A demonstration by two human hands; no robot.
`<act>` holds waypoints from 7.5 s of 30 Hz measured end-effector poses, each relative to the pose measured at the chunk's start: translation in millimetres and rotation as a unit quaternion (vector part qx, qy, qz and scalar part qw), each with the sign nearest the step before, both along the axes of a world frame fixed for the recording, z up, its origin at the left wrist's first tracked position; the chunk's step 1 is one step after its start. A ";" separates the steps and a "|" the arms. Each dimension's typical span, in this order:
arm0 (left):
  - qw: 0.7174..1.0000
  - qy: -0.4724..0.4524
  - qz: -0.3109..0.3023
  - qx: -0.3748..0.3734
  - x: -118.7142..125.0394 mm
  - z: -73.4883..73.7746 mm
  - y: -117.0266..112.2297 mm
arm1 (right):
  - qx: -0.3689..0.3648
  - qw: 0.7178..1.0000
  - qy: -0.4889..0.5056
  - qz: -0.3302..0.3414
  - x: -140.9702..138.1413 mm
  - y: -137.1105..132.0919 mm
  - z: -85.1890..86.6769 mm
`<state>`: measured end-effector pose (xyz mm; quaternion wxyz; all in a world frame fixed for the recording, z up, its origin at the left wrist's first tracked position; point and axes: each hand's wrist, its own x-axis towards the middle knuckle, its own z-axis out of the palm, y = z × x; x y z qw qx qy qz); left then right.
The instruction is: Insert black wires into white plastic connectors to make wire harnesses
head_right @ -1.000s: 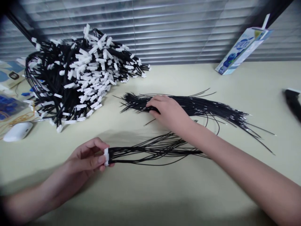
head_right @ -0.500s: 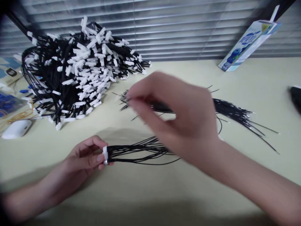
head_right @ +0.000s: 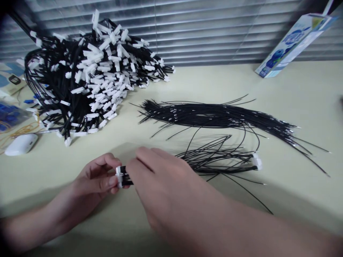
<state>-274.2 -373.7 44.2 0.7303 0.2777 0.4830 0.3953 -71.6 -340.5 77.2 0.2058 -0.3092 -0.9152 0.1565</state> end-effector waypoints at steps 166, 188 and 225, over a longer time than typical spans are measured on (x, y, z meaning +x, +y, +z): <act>1.000 -0.017 -0.003 0.023 -2.5 -3.3 -1.3 | 0.081 0.995 0.044 0.040 -9.8 4.5 -13.2; 1.000 -0.004 0.011 0.009 -6.3 -5.6 -3.2 | 0.169 0.984 -0.014 0.051 -8.4 0.6 -10.2; 1.000 -0.016 0.007 0.022 -4.6 -4.5 -1.7 | 0.179 0.982 -0.020 0.051 -7.3 -1.9 -10.8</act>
